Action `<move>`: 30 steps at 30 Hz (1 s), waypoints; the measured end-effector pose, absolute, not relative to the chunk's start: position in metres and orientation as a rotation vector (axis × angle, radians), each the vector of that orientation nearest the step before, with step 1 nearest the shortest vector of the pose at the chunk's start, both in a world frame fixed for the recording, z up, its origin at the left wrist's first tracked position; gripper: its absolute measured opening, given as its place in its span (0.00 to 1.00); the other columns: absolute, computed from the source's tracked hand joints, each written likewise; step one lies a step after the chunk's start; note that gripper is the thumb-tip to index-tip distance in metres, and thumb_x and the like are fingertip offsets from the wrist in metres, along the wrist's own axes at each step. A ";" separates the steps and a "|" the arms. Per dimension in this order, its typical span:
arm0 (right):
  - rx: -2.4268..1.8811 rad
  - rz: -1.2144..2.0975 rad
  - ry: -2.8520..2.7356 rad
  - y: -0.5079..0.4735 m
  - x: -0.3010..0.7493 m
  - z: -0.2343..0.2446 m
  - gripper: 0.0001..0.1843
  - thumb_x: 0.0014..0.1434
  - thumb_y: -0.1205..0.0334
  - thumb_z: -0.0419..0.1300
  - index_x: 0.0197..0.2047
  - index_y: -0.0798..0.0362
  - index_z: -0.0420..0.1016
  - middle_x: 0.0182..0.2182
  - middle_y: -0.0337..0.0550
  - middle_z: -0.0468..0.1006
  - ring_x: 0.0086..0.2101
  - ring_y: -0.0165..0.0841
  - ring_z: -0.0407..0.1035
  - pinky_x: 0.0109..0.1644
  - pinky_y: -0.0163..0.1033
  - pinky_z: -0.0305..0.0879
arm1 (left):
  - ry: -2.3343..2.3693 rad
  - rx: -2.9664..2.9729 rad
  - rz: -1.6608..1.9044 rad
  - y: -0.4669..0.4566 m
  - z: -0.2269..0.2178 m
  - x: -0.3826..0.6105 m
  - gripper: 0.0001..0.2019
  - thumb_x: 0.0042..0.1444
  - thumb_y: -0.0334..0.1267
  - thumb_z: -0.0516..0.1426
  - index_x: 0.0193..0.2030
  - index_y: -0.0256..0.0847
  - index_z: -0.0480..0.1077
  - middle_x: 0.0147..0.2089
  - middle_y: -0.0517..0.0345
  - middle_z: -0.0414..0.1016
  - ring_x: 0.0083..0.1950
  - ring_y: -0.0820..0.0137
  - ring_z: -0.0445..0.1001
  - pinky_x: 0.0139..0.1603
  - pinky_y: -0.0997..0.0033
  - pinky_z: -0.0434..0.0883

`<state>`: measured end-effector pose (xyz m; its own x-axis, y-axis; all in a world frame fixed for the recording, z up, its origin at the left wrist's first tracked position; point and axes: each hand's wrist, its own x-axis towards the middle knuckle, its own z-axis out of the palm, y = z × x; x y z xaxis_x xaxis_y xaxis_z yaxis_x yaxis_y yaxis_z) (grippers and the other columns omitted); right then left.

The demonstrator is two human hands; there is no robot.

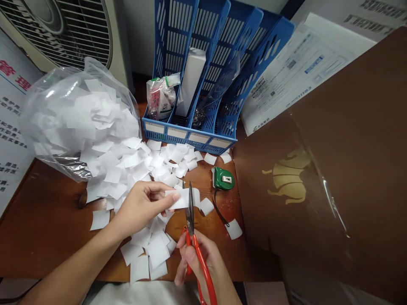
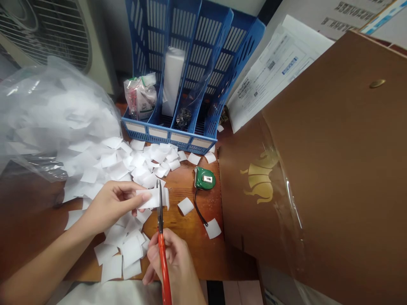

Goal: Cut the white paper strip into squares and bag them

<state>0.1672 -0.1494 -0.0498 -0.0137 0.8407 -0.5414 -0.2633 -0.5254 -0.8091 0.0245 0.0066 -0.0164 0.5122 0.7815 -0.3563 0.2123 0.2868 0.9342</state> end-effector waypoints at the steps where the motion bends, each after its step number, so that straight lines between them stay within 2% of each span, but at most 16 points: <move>1: -1.424 1.673 -0.621 -0.150 0.167 -0.050 0.32 0.59 0.30 0.61 0.40 0.54 0.67 0.31 0.40 0.72 0.23 0.28 0.71 0.33 0.35 0.65 | 1.006 1.260 0.478 0.007 -0.017 0.024 0.12 0.59 0.46 0.67 0.38 0.38 0.82 0.28 0.58 0.81 0.25 0.78 0.75 0.29 0.84 0.71; 6: -1.465 1.671 -0.578 -0.152 0.165 -0.049 0.32 0.60 0.30 0.61 0.42 0.54 0.67 0.28 0.39 0.73 0.24 0.29 0.71 0.37 0.36 0.68 | 1.014 1.272 0.470 0.006 -0.018 0.025 0.13 0.59 0.47 0.67 0.38 0.37 0.82 0.28 0.57 0.81 0.26 0.77 0.75 0.29 0.83 0.71; 11: -1.457 1.661 -0.582 -0.151 0.164 -0.054 0.33 0.59 0.29 0.61 0.41 0.54 0.66 0.31 0.40 0.72 0.23 0.27 0.70 0.33 0.34 0.65 | 0.995 1.274 0.486 0.006 -0.019 0.025 0.13 0.59 0.47 0.67 0.39 0.38 0.83 0.28 0.57 0.81 0.25 0.77 0.75 0.28 0.83 0.71; 15: -1.324 1.622 -0.691 -0.153 0.166 -0.058 0.32 0.58 0.29 0.62 0.40 0.53 0.66 0.26 0.34 0.65 0.21 0.24 0.60 0.28 0.32 0.57 | 0.985 1.297 0.509 0.004 -0.021 0.023 0.14 0.59 0.48 0.67 0.39 0.38 0.83 0.28 0.57 0.81 0.27 0.76 0.76 0.29 0.82 0.72; 18: -1.299 1.591 -0.684 -0.155 0.165 -0.052 0.33 0.58 0.28 0.61 0.42 0.52 0.67 0.25 0.33 0.62 0.23 0.25 0.56 0.30 0.33 0.56 | 0.999 1.315 0.523 0.004 -0.020 0.022 0.14 0.59 0.48 0.67 0.40 0.38 0.83 0.28 0.56 0.81 0.27 0.75 0.77 0.30 0.81 0.72; 22: -1.326 1.587 -0.668 -0.154 0.164 -0.045 0.33 0.57 0.27 0.61 0.40 0.52 0.67 0.28 0.35 0.64 0.24 0.25 0.57 0.31 0.34 0.56 | 1.002 1.324 0.531 0.003 -0.018 0.022 0.14 0.59 0.48 0.67 0.39 0.37 0.83 0.28 0.56 0.81 0.27 0.74 0.77 0.30 0.80 0.73; 26: -1.298 1.626 -0.700 -0.154 0.164 -0.052 0.33 0.59 0.27 0.59 0.40 0.53 0.65 0.22 0.31 0.62 0.19 0.23 0.56 0.26 0.33 0.53 | 0.995 1.331 0.541 0.003 -0.017 0.023 0.14 0.59 0.48 0.67 0.39 0.37 0.83 0.28 0.56 0.81 0.27 0.73 0.78 0.30 0.79 0.74; 30: -1.348 1.629 -0.688 -0.154 0.164 -0.056 0.33 0.60 0.28 0.58 0.40 0.54 0.66 0.23 0.32 0.62 0.16 0.23 0.59 0.23 0.32 0.53 | 1.003 1.338 0.537 0.003 -0.017 0.023 0.14 0.59 0.48 0.67 0.39 0.38 0.83 0.27 0.56 0.81 0.27 0.73 0.78 0.30 0.79 0.74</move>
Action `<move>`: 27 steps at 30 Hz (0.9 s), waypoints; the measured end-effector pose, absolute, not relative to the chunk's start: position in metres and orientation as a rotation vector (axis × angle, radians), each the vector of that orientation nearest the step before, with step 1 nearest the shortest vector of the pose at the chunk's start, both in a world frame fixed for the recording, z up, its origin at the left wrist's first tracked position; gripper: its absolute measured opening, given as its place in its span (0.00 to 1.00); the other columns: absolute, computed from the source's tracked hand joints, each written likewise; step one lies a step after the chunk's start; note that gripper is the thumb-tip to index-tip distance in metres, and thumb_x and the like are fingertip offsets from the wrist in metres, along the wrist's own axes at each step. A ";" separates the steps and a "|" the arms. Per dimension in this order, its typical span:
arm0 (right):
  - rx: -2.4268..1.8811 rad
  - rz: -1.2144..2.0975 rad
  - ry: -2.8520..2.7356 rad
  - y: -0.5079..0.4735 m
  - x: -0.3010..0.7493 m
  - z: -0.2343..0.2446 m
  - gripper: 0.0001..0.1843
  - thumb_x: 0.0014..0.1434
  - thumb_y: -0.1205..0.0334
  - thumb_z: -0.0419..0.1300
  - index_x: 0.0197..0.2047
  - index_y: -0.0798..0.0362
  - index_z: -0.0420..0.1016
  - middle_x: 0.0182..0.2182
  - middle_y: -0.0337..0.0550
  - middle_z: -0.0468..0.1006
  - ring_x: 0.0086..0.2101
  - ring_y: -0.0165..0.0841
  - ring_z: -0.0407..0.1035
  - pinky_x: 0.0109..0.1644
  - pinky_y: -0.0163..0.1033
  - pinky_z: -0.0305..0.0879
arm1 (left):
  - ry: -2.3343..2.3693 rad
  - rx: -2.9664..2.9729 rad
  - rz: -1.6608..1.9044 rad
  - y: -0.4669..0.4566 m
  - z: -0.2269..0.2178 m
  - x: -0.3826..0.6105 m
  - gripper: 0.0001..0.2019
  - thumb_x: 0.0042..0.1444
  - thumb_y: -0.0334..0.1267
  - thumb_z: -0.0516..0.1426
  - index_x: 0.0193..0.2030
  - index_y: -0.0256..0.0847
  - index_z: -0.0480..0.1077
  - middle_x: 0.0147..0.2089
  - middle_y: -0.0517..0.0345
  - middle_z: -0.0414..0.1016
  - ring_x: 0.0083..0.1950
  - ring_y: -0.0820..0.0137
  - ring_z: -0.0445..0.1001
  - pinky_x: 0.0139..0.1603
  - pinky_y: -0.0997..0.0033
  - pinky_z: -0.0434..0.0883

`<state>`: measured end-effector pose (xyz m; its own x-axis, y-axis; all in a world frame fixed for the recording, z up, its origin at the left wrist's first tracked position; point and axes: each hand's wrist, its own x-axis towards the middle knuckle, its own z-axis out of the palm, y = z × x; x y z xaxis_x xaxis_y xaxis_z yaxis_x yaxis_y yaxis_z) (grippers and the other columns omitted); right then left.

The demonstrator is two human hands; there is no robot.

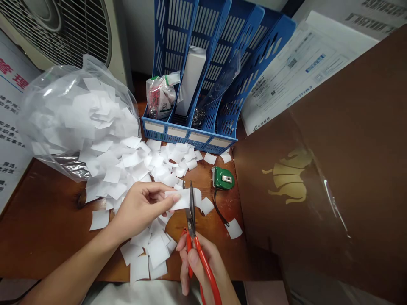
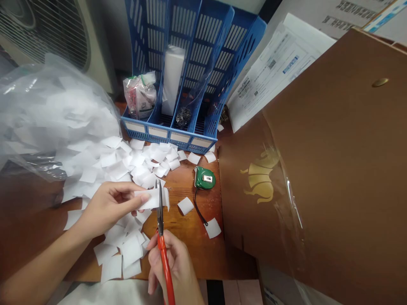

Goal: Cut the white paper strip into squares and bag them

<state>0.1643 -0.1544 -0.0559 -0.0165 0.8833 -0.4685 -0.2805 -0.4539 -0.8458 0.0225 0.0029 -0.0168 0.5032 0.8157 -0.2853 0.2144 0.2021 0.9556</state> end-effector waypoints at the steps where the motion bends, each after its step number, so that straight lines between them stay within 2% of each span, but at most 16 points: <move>1: -1.373 1.634 -0.674 -0.154 0.164 -0.055 0.33 0.60 0.28 0.58 0.40 0.54 0.67 0.23 0.32 0.63 0.17 0.23 0.60 0.23 0.32 0.53 | 1.005 1.335 0.540 0.003 -0.017 0.023 0.13 0.59 0.48 0.67 0.39 0.38 0.83 0.27 0.56 0.81 0.27 0.73 0.78 0.30 0.80 0.74; 5: -1.418 1.642 -0.629 -0.154 0.165 -0.053 0.33 0.60 0.28 0.59 0.41 0.54 0.67 0.26 0.36 0.66 0.17 0.22 0.61 0.24 0.31 0.56 | 1.013 1.315 0.543 0.004 -0.016 0.023 0.12 0.59 0.46 0.67 0.38 0.39 0.83 0.27 0.58 0.81 0.27 0.75 0.78 0.30 0.83 0.73; 9: -1.391 1.643 -0.636 -0.156 0.164 -0.053 0.32 0.60 0.29 0.60 0.38 0.55 0.67 0.30 0.37 0.67 0.16 0.19 0.61 0.23 0.30 0.52 | 1.008 1.295 0.532 0.005 -0.017 0.024 0.11 0.59 0.46 0.67 0.38 0.38 0.82 0.28 0.58 0.81 0.27 0.76 0.78 0.30 0.83 0.72; 14: -1.409 1.632 -0.594 -0.159 0.163 -0.055 0.33 0.60 0.30 0.61 0.40 0.56 0.68 0.35 0.39 0.69 0.18 0.18 0.64 0.23 0.29 0.54 | 1.000 1.271 0.511 0.005 -0.018 0.024 0.12 0.59 0.46 0.67 0.38 0.38 0.82 0.27 0.59 0.80 0.26 0.77 0.76 0.29 0.84 0.71; 21: -1.369 1.667 -0.584 -0.159 0.163 -0.069 0.33 0.58 0.29 0.63 0.34 0.54 0.64 0.27 0.34 0.66 0.14 0.20 0.63 0.16 0.26 0.50 | 1.009 1.262 0.503 0.008 -0.020 0.022 0.13 0.59 0.47 0.67 0.39 0.38 0.82 0.27 0.58 0.81 0.26 0.78 0.75 0.29 0.84 0.71; 27: -1.582 1.714 -0.523 -0.150 0.159 -0.061 0.40 0.47 0.20 0.62 0.30 0.51 0.60 0.16 0.28 0.59 0.11 0.24 0.59 0.13 0.28 0.49 | 1.005 1.249 0.490 0.008 -0.019 0.023 0.13 0.58 0.47 0.67 0.38 0.37 0.82 0.28 0.58 0.80 0.26 0.77 0.75 0.29 0.83 0.71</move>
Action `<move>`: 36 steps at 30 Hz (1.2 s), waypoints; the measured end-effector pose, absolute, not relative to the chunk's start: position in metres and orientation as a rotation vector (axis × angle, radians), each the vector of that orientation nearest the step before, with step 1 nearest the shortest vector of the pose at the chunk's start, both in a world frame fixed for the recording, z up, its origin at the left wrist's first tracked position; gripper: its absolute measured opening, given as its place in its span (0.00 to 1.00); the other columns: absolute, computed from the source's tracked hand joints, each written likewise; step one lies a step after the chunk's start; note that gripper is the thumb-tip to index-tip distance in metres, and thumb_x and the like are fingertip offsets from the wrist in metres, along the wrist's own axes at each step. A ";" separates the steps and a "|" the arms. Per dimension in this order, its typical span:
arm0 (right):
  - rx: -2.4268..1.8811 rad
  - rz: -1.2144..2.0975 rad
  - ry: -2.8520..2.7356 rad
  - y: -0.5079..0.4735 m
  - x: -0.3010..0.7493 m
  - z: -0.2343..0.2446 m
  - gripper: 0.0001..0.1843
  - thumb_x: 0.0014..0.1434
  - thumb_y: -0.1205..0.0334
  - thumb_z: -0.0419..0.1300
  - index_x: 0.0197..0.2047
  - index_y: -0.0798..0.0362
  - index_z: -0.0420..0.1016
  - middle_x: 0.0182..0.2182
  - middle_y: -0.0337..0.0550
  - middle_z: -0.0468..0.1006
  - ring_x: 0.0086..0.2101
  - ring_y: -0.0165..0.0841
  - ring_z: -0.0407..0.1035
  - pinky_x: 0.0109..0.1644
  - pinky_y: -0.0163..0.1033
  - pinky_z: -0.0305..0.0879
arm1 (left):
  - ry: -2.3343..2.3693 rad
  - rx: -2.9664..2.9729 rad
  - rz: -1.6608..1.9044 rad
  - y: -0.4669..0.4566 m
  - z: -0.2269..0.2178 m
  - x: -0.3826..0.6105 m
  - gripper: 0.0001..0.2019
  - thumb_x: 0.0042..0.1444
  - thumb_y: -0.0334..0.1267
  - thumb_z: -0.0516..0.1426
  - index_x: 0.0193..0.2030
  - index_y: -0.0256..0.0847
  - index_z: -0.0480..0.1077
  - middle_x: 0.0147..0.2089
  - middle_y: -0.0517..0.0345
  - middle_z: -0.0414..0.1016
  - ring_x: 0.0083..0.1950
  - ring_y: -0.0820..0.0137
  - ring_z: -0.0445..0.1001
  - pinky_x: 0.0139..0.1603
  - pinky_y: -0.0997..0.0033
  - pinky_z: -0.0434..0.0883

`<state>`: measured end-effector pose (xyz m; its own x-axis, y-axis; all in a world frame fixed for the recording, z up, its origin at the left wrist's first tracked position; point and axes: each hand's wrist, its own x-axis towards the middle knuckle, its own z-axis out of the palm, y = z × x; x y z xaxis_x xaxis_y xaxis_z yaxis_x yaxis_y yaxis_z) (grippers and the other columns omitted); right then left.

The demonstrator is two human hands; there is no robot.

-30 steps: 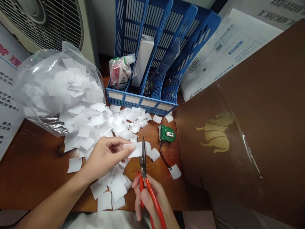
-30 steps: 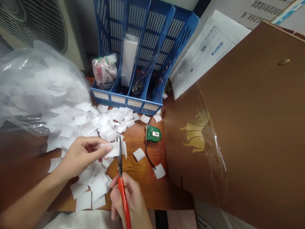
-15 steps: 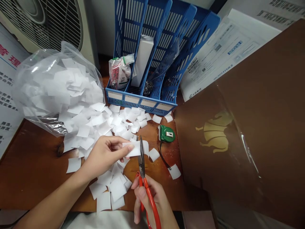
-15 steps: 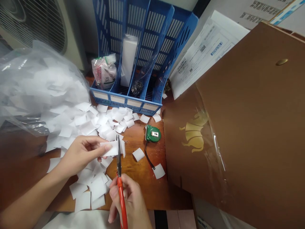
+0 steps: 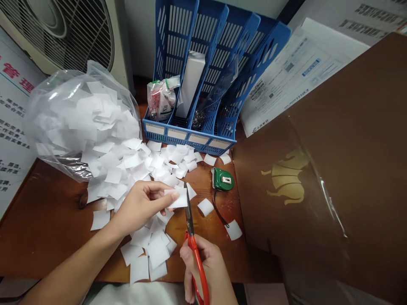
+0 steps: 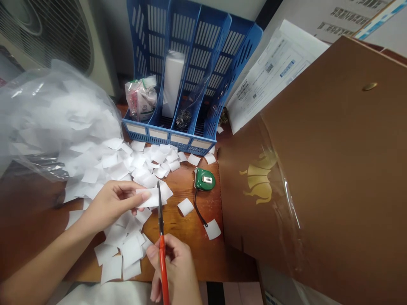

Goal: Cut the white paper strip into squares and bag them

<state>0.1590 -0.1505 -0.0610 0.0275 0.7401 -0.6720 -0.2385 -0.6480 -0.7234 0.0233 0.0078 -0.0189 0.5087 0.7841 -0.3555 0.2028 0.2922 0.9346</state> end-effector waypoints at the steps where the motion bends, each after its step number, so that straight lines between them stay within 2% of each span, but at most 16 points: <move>1: -1.624 1.698 -0.533 -0.150 0.160 -0.059 0.39 0.47 0.19 0.61 0.30 0.51 0.60 0.15 0.28 0.59 0.10 0.25 0.58 0.13 0.29 0.49 | 1.002 1.250 0.492 0.008 -0.018 0.023 0.13 0.58 0.47 0.67 0.38 0.37 0.82 0.28 0.58 0.80 0.26 0.77 0.74 0.29 0.82 0.71; 4: -1.829 1.504 -0.720 -0.155 0.169 -0.055 0.31 0.55 0.30 0.63 0.28 0.51 0.63 0.17 0.33 0.65 0.14 0.26 0.60 0.17 0.31 0.56 | 1.025 1.265 0.526 0.011 -0.016 0.020 0.15 0.59 0.49 0.67 0.37 0.37 0.81 0.27 0.59 0.78 0.26 0.77 0.72 0.28 0.82 0.70; 6: -1.970 1.259 -1.000 -0.163 0.181 -0.057 0.20 0.60 0.43 0.63 0.30 0.52 0.70 0.24 0.40 0.74 0.21 0.31 0.70 0.25 0.34 0.67 | 1.069 1.303 0.577 0.016 -0.015 0.015 0.16 0.58 0.50 0.67 0.36 0.37 0.81 0.25 0.59 0.76 0.25 0.77 0.71 0.27 0.82 0.68; 8: -2.038 1.009 -1.304 -0.172 0.193 -0.063 0.11 0.62 0.53 0.61 0.38 0.51 0.78 0.34 0.44 0.82 0.32 0.37 0.79 0.36 0.37 0.75 | 1.120 1.365 0.638 0.021 -0.015 0.010 0.16 0.57 0.51 0.67 0.34 0.37 0.80 0.23 0.60 0.75 0.25 0.76 0.70 0.27 0.82 0.67; 10: -2.045 0.788 -1.533 -0.180 0.202 -0.071 0.13 0.62 0.59 0.60 0.48 0.49 0.80 0.43 0.45 0.84 0.40 0.39 0.81 0.44 0.38 0.78 | 1.165 1.420 0.682 0.025 -0.017 0.006 0.18 0.56 0.52 0.68 0.31 0.37 0.78 0.23 0.60 0.73 0.25 0.77 0.68 0.27 0.81 0.65; 12: -2.009 0.609 -1.692 -0.183 0.206 -0.075 0.16 0.63 0.62 0.59 0.53 0.49 0.79 0.46 0.45 0.84 0.43 0.39 0.82 0.46 0.38 0.78 | 1.187 1.458 0.699 0.026 -0.019 0.004 0.20 0.56 0.53 0.67 0.28 0.36 0.76 0.22 0.61 0.71 0.25 0.77 0.66 0.26 0.80 0.63; 14: -1.946 0.466 -1.776 -0.180 0.207 -0.074 0.13 0.65 0.63 0.59 0.51 0.49 0.79 0.45 0.44 0.84 0.42 0.38 0.81 0.46 0.39 0.77 | 1.192 1.496 0.693 0.025 -0.022 0.004 0.21 0.56 0.54 0.66 0.28 0.36 0.75 0.22 0.61 0.70 0.24 0.77 0.64 0.25 0.80 0.61; 16: -1.891 0.356 -1.774 -0.168 0.207 -0.068 0.07 0.68 0.62 0.59 0.46 0.48 0.78 0.40 0.42 0.83 0.39 0.37 0.79 0.43 0.39 0.74 | 1.188 1.554 0.680 0.023 -0.024 0.005 0.21 0.57 0.55 0.65 0.28 0.36 0.74 0.22 0.61 0.70 0.25 0.76 0.64 0.25 0.79 0.60; 18: -1.859 0.264 -1.722 -0.149 0.209 -0.060 0.07 0.70 0.62 0.57 0.41 0.49 0.76 0.34 0.41 0.80 0.35 0.37 0.75 0.40 0.40 0.70 | 1.178 1.619 0.664 0.021 -0.027 0.006 0.22 0.58 0.55 0.64 0.27 0.36 0.74 0.22 0.60 0.70 0.25 0.75 0.65 0.26 0.77 0.60; 21: -1.851 0.197 -1.704 -0.109 0.217 -0.055 0.07 0.70 0.66 0.55 0.44 0.51 0.75 0.36 0.44 0.78 0.37 0.38 0.72 0.41 0.42 0.67 | 1.140 1.706 0.642 0.018 -0.031 0.008 0.23 0.61 0.54 0.62 0.24 0.36 0.71 0.21 0.61 0.67 0.24 0.75 0.63 0.26 0.76 0.59; 24: -1.907 0.222 -1.833 -0.066 0.228 -0.056 0.11 0.66 0.72 0.56 0.48 0.53 0.76 0.43 0.49 0.77 0.44 0.43 0.70 0.45 0.45 0.67 | 1.098 1.799 0.622 0.015 -0.037 0.010 0.25 0.63 0.53 0.60 0.22 0.37 0.66 0.21 0.62 0.63 0.25 0.76 0.61 0.27 0.75 0.57; 25: -1.928 0.249 -1.892 -0.054 0.232 -0.057 0.11 0.63 0.74 0.56 0.45 0.53 0.76 0.43 0.49 0.77 0.45 0.44 0.69 0.45 0.45 0.67 | 1.084 1.831 0.610 0.014 -0.039 0.010 0.25 0.64 0.52 0.59 0.21 0.37 0.64 0.21 0.62 0.63 0.25 0.76 0.60 0.27 0.75 0.57; 28: -1.931 0.303 -2.002 -0.030 0.240 -0.057 0.08 0.59 0.76 0.58 0.33 0.53 0.71 0.35 0.45 0.75 0.40 0.42 0.68 0.42 0.44 0.64 | 1.056 1.915 0.570 0.013 -0.044 0.011 0.27 0.66 0.51 0.57 0.20 0.37 0.58 0.20 0.64 0.57 0.25 0.77 0.56 0.26 0.74 0.53; 31: -1.880 0.318 -1.947 -0.023 0.244 -0.059 0.10 0.56 0.75 0.58 0.31 0.51 0.65 0.29 0.39 0.71 0.33 0.35 0.66 0.34 0.40 0.59 | 1.042 2.000 0.554 0.012 -0.046 0.012 0.28 0.69 0.49 0.54 0.20 0.37 0.52 0.20 0.64 0.50 0.24 0.78 0.50 0.26 0.72 0.50; 34: -1.737 0.284 -1.795 -0.026 0.245 -0.064 0.08 0.55 0.74 0.57 0.32 0.51 0.64 0.27 0.35 0.68 0.28 0.31 0.63 0.31 0.38 0.56 | 1.037 2.037 0.572 0.013 -0.047 0.013 0.27 0.70 0.47 0.53 0.20 0.36 0.58 0.20 0.64 0.55 0.24 0.78 0.54 0.27 0.73 0.52; 36: -1.646 0.231 -1.737 -0.028 0.244 -0.068 0.06 0.57 0.73 0.56 0.33 0.51 0.67 0.28 0.37 0.68 0.29 0.31 0.64 0.34 0.38 0.59 | 1.045 2.007 0.602 0.013 -0.047 0.014 0.24 0.70 0.46 0.55 0.22 0.37 0.66 0.21 0.63 0.62 0.25 0.78 0.59 0.28 0.75 0.55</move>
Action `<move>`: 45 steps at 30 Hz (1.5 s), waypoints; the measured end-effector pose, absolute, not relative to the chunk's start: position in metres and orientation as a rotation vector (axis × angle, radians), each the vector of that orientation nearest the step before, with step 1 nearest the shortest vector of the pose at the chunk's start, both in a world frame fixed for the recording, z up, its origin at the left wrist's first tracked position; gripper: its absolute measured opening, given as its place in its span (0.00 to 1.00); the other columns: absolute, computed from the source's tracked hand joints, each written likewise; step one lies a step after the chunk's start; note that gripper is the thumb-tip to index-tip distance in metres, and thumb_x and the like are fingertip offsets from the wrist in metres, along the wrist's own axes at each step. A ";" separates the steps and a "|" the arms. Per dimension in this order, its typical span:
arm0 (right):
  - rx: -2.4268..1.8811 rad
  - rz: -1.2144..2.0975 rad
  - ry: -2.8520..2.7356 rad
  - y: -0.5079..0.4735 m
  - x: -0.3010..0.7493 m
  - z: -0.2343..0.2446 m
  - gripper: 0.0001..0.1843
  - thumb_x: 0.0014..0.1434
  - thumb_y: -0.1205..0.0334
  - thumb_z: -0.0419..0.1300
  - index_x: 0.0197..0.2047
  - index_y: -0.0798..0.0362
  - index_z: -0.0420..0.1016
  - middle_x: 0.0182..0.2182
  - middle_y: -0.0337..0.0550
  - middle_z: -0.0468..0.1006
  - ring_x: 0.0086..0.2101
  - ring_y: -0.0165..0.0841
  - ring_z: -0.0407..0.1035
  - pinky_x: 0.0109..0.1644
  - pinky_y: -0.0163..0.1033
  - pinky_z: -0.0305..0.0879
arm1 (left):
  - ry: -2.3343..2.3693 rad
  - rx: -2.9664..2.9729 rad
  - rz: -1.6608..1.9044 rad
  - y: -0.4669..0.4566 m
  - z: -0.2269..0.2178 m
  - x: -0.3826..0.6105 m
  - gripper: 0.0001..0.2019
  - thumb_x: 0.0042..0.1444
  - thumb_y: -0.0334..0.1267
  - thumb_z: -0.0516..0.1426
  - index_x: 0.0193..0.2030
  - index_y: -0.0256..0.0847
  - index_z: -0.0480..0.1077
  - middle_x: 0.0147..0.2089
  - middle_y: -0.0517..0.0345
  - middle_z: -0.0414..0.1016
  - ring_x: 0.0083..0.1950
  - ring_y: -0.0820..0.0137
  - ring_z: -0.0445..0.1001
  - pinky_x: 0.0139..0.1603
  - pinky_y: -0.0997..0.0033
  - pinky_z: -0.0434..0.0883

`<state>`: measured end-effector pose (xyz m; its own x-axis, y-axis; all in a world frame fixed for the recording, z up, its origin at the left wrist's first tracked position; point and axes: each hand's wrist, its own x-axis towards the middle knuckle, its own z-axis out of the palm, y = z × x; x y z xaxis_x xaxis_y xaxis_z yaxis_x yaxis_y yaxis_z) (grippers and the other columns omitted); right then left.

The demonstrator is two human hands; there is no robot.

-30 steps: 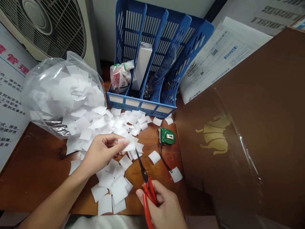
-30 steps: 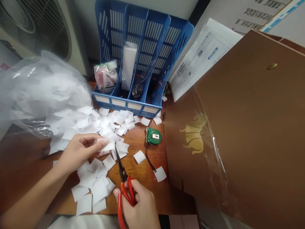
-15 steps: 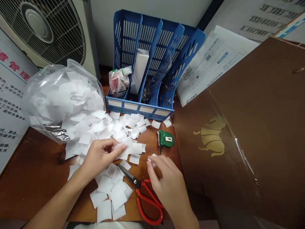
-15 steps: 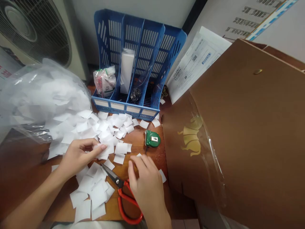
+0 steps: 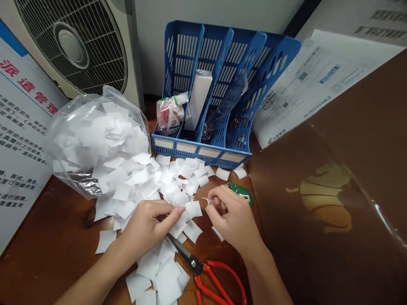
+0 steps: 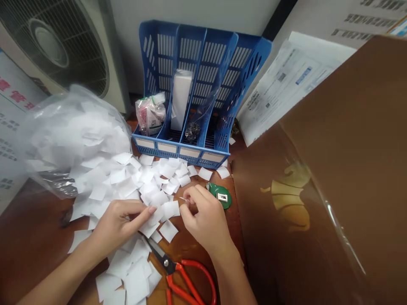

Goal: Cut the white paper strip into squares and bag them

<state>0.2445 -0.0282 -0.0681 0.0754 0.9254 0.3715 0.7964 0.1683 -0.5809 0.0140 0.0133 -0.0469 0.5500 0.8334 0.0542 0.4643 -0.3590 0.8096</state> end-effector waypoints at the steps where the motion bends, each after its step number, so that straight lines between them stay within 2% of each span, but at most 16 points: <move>1: -1.631 0.186 -1.723 -0.029 0.244 -0.069 0.06 0.59 0.72 0.55 0.35 0.52 0.70 0.31 0.39 0.70 0.32 0.33 0.67 0.36 0.39 0.61 | 1.046 1.984 0.621 0.013 -0.047 0.015 0.23 0.69 0.45 0.56 0.23 0.37 0.69 0.22 0.63 0.63 0.25 0.78 0.60 0.27 0.75 0.56; 5: -1.537 0.236 -1.683 -0.036 0.237 -0.065 0.15 0.64 0.66 0.57 0.54 0.52 0.74 0.48 0.48 0.75 0.46 0.39 0.70 0.49 0.43 0.67 | 1.023 1.893 0.678 0.014 -0.047 0.019 0.21 0.68 0.42 0.58 0.23 0.37 0.74 0.20 0.62 0.66 0.24 0.78 0.61 0.25 0.76 0.57; 7: -1.430 0.535 -1.648 -0.039 0.228 -0.062 0.21 0.65 0.64 0.60 0.61 0.49 0.70 0.50 0.47 0.75 0.45 0.36 0.71 0.48 0.41 0.70 | 1.012 1.836 0.665 0.014 -0.047 0.022 0.19 0.66 0.43 0.60 0.25 0.37 0.77 0.21 0.61 0.69 0.25 0.77 0.63 0.25 0.77 0.58; 9: -1.370 0.799 -1.568 -0.042 0.219 -0.062 0.26 0.63 0.65 0.61 0.64 0.48 0.68 0.47 0.43 0.77 0.39 0.32 0.72 0.44 0.38 0.72 | 1.024 1.718 0.584 0.014 -0.049 0.024 0.15 0.63 0.46 0.62 0.30 0.38 0.81 0.23 0.59 0.72 0.25 0.76 0.65 0.24 0.78 0.61; 11: -1.344 0.923 -1.467 -0.042 0.213 -0.065 0.25 0.61 0.67 0.61 0.61 0.49 0.71 0.42 0.41 0.77 0.34 0.30 0.72 0.39 0.36 0.72 | 1.043 1.538 0.467 0.014 -0.050 0.026 0.14 0.60 0.49 0.65 0.37 0.39 0.83 0.26 0.58 0.75 0.24 0.75 0.67 0.23 0.78 0.65; 15: -1.381 0.840 -1.330 -0.038 0.214 -0.069 0.08 0.60 0.68 0.62 0.43 0.52 0.78 0.33 0.38 0.77 0.27 0.28 0.69 0.30 0.34 0.66 | 1.047 1.277 0.382 0.016 -0.050 0.027 0.18 0.56 0.46 0.69 0.48 0.38 0.82 0.35 0.55 0.81 0.28 0.73 0.75 0.31 0.76 0.77; 16: -1.375 0.753 -1.331 -0.037 0.216 -0.068 0.05 0.60 0.69 0.63 0.39 0.52 0.78 0.32 0.38 0.77 0.28 0.29 0.69 0.31 0.35 0.65 | 1.061 1.256 0.402 0.017 -0.049 0.027 0.19 0.55 0.46 0.69 0.49 0.38 0.81 0.36 0.54 0.81 0.29 0.73 0.77 0.33 0.76 0.79; 18: -1.295 0.519 -1.387 -0.037 0.219 -0.064 0.07 0.60 0.72 0.64 0.34 0.51 0.79 0.31 0.39 0.79 0.33 0.32 0.71 0.37 0.38 0.68 | 1.116 1.245 0.469 0.017 -0.047 0.027 0.20 0.53 0.46 0.70 0.50 0.38 0.81 0.37 0.53 0.83 0.30 0.72 0.78 0.33 0.77 0.79; 20: -1.174 0.256 -1.503 -0.038 0.219 -0.061 0.09 0.60 0.75 0.64 0.34 0.50 0.80 0.35 0.41 0.81 0.37 0.34 0.73 0.43 0.42 0.70 | 1.179 1.246 0.545 0.016 -0.045 0.028 0.20 0.52 0.46 0.71 0.49 0.38 0.81 0.36 0.52 0.83 0.31 0.71 0.79 0.29 0.79 0.78; 23: -1.077 -0.002 -1.710 -0.039 0.212 -0.063 0.12 0.59 0.78 0.64 0.36 0.52 0.82 0.38 0.44 0.83 0.39 0.35 0.73 0.44 0.42 0.73 | 1.201 1.190 0.611 0.015 -0.046 0.028 0.20 0.49 0.46 0.73 0.45 0.38 0.82 0.34 0.53 0.83 0.29 0.72 0.77 0.28 0.79 0.78; 28: -1.093 -0.079 -1.841 -0.038 0.206 -0.073 0.13 0.61 0.78 0.61 0.38 0.52 0.82 0.38 0.44 0.82 0.40 0.35 0.75 0.45 0.42 0.76 | 1.052 1.098 0.610 0.016 -0.050 0.028 0.19 0.57 0.51 0.68 0.49 0.40 0.82 0.40 0.53 0.83 0.33 0.74 0.78 0.36 0.78 0.80; 35: -1.073 0.038 -1.854 -0.041 0.206 -0.071 0.14 0.58 0.79 0.57 0.39 0.54 0.81 0.40 0.48 0.82 0.42 0.38 0.75 0.46 0.47 0.75 | 1.114 1.142 0.659 0.012 -0.046 0.031 0.22 0.51 0.52 0.71 0.46 0.38 0.82 0.31 0.55 0.81 0.28 0.71 0.78 0.34 0.73 0.82; 38: -1.117 0.107 -1.749 -0.043 0.204 -0.069 0.10 0.58 0.75 0.60 0.37 0.53 0.80 0.42 0.48 0.81 0.43 0.39 0.74 0.47 0.49 0.76 | 1.149 1.144 0.673 0.009 -0.048 0.032 0.21 0.49 0.50 0.72 0.45 0.38 0.83 0.32 0.54 0.82 0.27 0.71 0.78 0.32 0.73 0.81; 40: -1.230 0.184 -1.578 -0.043 0.205 -0.069 0.09 0.58 0.71 0.64 0.42 0.51 0.81 0.47 0.49 0.79 0.45 0.39 0.75 0.45 0.46 0.78 | 1.165 1.151 0.691 0.009 -0.050 0.033 0.21 0.50 0.50 0.72 0.45 0.38 0.83 0.35 0.53 0.83 0.27 0.71 0.79 0.31 0.74 0.81; 43: -1.314 0.618 -1.313 -0.042 0.207 -0.071 0.18 0.59 0.66 0.67 0.53 0.50 0.78 0.46 0.47 0.79 0.41 0.35 0.77 0.37 0.37 0.79 | 1.152 1.159 0.702 0.009 -0.052 0.033 0.19 0.49 0.49 0.73 0.44 0.39 0.84 0.35 0.53 0.84 0.27 0.72 0.78 0.30 0.76 0.80; 45: -1.272 0.926 -1.222 -0.040 0.210 -0.071 0.14 0.60 0.63 0.67 0.50 0.52 0.79 0.39 0.44 0.81 0.37 0.33 0.78 0.38 0.35 0.79 | 1.134 1.160 0.677 0.010 -0.051 0.033 0.19 0.47 0.47 0.74 0.43 0.39 0.84 0.34 0.53 0.84 0.28 0.71 0.79 0.29 0.76 0.79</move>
